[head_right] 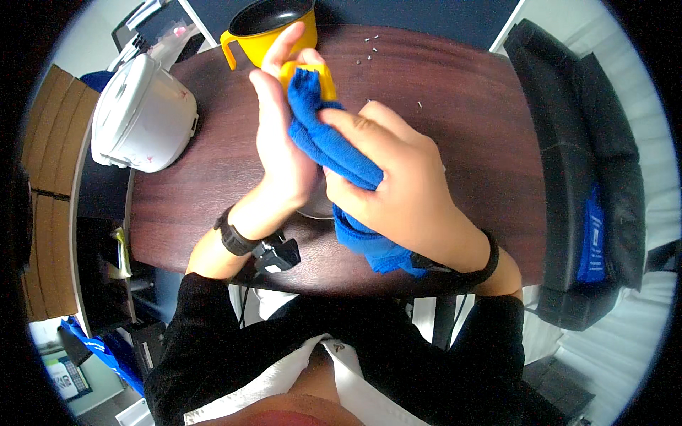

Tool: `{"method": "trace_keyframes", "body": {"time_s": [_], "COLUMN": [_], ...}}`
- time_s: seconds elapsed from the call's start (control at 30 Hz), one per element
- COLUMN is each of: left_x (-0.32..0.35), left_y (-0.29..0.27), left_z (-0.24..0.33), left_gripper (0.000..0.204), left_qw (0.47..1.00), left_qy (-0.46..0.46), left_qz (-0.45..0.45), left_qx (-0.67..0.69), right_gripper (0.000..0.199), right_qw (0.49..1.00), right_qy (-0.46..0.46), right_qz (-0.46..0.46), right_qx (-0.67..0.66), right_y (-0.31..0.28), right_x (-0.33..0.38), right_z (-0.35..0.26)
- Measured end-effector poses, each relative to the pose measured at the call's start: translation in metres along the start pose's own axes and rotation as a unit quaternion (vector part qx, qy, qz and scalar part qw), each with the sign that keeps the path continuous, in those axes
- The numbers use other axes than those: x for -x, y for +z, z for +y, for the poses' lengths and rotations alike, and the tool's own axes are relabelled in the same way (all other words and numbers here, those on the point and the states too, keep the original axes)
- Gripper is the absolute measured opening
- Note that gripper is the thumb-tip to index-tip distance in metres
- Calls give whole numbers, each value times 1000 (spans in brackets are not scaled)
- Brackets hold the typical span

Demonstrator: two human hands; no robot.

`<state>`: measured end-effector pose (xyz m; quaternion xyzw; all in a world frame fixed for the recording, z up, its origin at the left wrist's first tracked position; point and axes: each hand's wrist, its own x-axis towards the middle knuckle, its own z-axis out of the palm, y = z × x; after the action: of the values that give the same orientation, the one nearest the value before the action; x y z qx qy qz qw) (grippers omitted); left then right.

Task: The person uses a screwdriver to loosen and remove a screw from a yellow knob on a glass lid. They wipe the knob and the glass lid with a blue cloth, then reattach the knob and tighten the screw.

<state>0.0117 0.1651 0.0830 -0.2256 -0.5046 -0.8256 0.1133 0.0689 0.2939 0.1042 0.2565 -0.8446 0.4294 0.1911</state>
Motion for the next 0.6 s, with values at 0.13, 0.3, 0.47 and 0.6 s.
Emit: {"method": "trace_keyframes", "body": {"time_s": [0.13,0.3,0.47,0.6], "left_x": [-14,-12,14,14], "left_y": [-12,-11,10,10], "left_z": [7,-2,6,5], "left_gripper": [59,54,52,55], "left_qw": [999,998,990,992], "left_qy": [2,-10,-92,-94], "left_qz": [-35,-65,-110,-77], "left_qx": [-26,9,-7,-23], "right_gripper": [41,38,41,43], "right_qw": [997,994,995,998], "right_qy": [-25,-17,-52,-13], "right_qz": [-59,98,80,58], "right_qx": [-44,-41,40,-15], "right_y": [-15,-32,-14,-7], "right_x": [-7,-6,-7,-3], "right_z": [5,4,4,3]}}
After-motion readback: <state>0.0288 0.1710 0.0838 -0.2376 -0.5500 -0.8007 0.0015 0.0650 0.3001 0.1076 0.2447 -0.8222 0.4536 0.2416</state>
